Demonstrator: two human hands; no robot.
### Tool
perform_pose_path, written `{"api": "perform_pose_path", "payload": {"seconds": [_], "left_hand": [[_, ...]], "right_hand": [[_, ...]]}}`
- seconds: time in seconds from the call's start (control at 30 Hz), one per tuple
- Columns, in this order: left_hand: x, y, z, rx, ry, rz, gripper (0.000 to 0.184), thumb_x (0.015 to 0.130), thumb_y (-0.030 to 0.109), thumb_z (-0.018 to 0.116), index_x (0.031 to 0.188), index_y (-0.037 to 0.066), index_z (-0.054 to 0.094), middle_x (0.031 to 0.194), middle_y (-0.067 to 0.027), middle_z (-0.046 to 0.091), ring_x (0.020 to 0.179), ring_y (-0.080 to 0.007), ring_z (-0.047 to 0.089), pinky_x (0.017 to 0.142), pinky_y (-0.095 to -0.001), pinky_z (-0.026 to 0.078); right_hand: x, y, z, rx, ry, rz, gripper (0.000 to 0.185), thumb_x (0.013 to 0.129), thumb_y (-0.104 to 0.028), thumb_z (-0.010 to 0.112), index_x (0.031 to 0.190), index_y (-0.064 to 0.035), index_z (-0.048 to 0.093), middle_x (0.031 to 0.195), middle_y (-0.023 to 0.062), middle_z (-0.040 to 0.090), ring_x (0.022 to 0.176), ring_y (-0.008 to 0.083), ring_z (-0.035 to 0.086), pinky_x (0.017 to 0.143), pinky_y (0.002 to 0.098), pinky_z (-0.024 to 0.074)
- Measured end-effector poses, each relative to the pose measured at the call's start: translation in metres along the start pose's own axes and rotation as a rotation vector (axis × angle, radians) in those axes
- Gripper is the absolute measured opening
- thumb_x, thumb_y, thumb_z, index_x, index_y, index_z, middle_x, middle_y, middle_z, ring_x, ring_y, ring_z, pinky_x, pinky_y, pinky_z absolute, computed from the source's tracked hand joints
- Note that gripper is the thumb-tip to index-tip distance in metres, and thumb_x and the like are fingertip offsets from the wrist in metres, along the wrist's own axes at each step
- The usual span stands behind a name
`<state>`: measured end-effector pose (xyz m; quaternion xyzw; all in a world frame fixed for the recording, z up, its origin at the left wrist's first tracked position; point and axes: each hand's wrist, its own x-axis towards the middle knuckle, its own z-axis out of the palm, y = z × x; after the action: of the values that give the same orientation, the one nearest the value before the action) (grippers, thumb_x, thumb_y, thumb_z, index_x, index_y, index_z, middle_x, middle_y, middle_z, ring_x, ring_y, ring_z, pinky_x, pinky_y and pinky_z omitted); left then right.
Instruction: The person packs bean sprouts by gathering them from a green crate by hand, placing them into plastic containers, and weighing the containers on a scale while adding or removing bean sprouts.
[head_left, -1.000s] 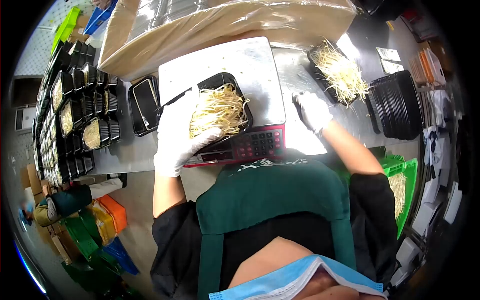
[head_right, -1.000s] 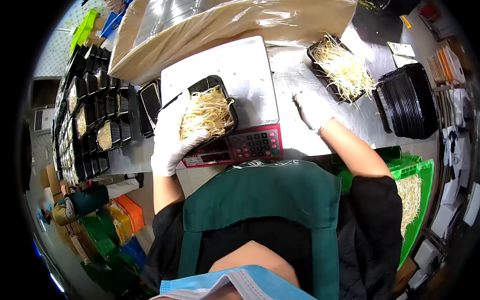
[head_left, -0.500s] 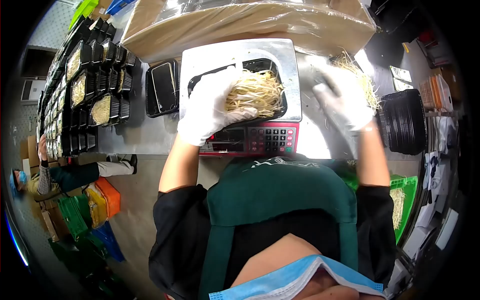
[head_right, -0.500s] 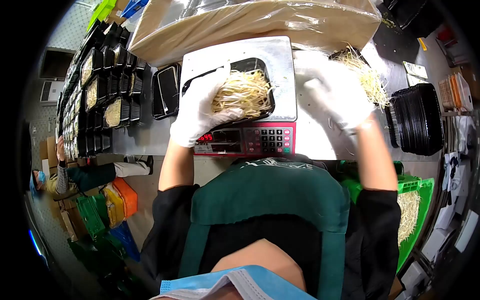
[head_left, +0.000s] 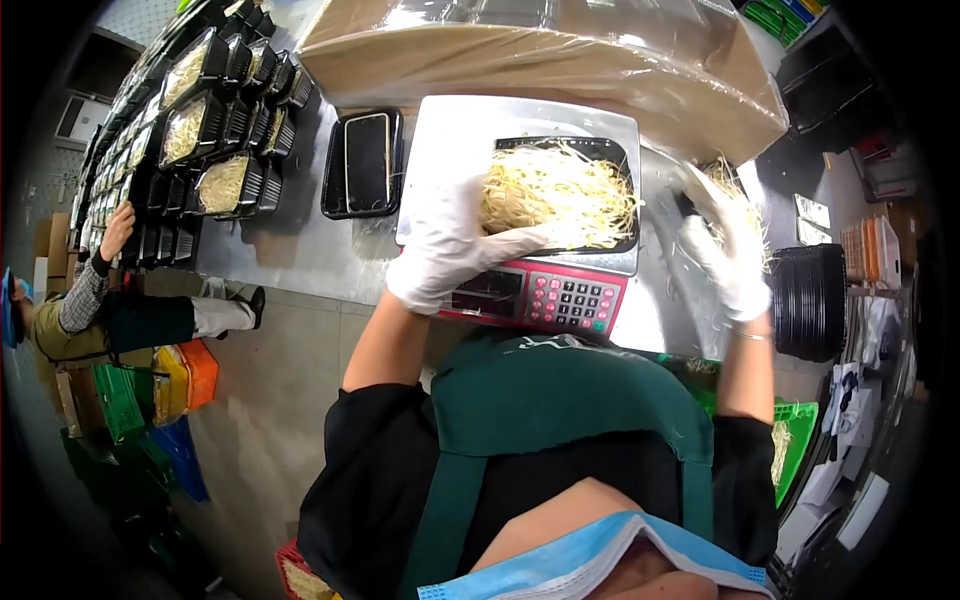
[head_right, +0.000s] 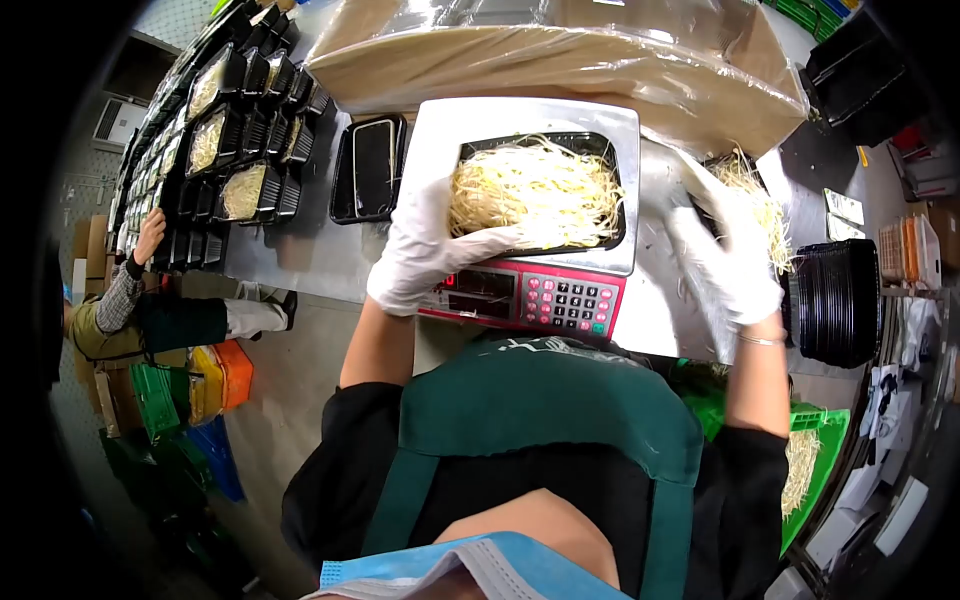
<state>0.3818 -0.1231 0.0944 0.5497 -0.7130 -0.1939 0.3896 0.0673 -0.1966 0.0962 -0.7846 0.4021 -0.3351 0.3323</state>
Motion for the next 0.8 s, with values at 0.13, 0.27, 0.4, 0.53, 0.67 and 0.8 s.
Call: {"api": "perform_pose_path", "payload": {"seconds": [0.13, 0.27, 0.4, 0.53, 0.67, 0.8], "left_hand": [[0.025, -0.003, 0.034, 0.225, 0.021, 0.230, 0.067, 0.066, 0.035, 0.078, 0.118, -0.001, 0.055, 0.104, -0.0210, 0.059, 0.101, -0.0363, 0.055, 0.086, -0.0432, 0.044], [0.026, -0.012, 0.036, 0.072, -0.066, 0.148, 0.077, 0.064, 0.046, 0.074, 0.125, 0.004, 0.053, 0.118, -0.0177, 0.056, 0.110, -0.0339, 0.052, 0.094, -0.0476, 0.039], [0.029, -0.015, 0.039, 0.272, -0.213, 0.032, 0.098, 0.064, 0.064, 0.066, 0.133, -0.002, 0.044, 0.129, -0.0176, 0.049, 0.121, -0.0337, 0.043, 0.099, -0.0629, 0.024], [0.035, -0.007, 0.040, 0.401, -0.144, 0.129, 0.096, 0.073, 0.061, 0.064, 0.141, 0.000, 0.036, 0.135, -0.0174, 0.047, 0.122, -0.0333, 0.043, 0.105, -0.0608, 0.014], [0.028, 0.001, 0.025, 0.527, -0.058, 0.177, 0.109, 0.064, 0.062, 0.071, 0.143, -0.001, 0.029, 0.139, -0.0189, 0.041, 0.130, -0.0338, 0.037, 0.106, -0.0651, 0.014], [0.003, -0.018, -0.011, 0.156, 0.085, 0.065, 0.110, 0.064, 0.052, 0.080, 0.143, -0.004, 0.027, 0.142, -0.0244, 0.036, 0.134, -0.0411, 0.031, 0.111, -0.0503, 0.023]], "right_hand": [[0.051, -0.038, 0.079, -0.173, -0.004, -0.319, 0.065, 0.084, -0.025, 0.066, 0.136, 0.0054, 0.040, 0.138, 0.0231, 0.044, 0.128, 0.0323, 0.044, 0.108, 0.0397, 0.0332], [0.050, -0.021, 0.113, -0.204, -0.261, -0.369, 0.070, 0.089, -0.031, 0.058, 0.138, 0.0110, 0.030, 0.141, 0.0322, 0.032, 0.134, 0.0415, 0.032, 0.113, 0.0411, 0.0232], [0.086, -0.067, 0.073, -0.350, -0.323, -0.199, 0.056, 0.086, -0.033, 0.061, 0.132, -0.0045, 0.047, 0.124, 0.0187, 0.057, 0.113, 0.0342, 0.057, 0.095, 0.0400, 0.0447], [0.209, -0.008, 0.040, -0.741, 0.104, -0.164, 0.036, 0.091, -0.035, 0.048, 0.116, -0.0130, 0.061, 0.097, 0.0167, 0.067, 0.092, 0.0327, 0.064, 0.086, 0.0407, 0.0491], [0.287, 0.119, 0.020, -0.261, -0.157, 0.376, 0.056, 0.083, -0.019, 0.071, 0.133, -0.0060, 0.051, 0.127, 0.0125, 0.059, 0.117, 0.0178, 0.054, 0.098, 0.0281, 0.0407], [0.274, 0.061, 0.016, -0.825, -0.170, 0.407, 0.035, 0.082, -0.034, 0.058, 0.111, -0.0155, 0.067, 0.112, 0.0148, 0.064, 0.103, 0.0307, 0.061, 0.093, 0.0362, 0.0447]]}}
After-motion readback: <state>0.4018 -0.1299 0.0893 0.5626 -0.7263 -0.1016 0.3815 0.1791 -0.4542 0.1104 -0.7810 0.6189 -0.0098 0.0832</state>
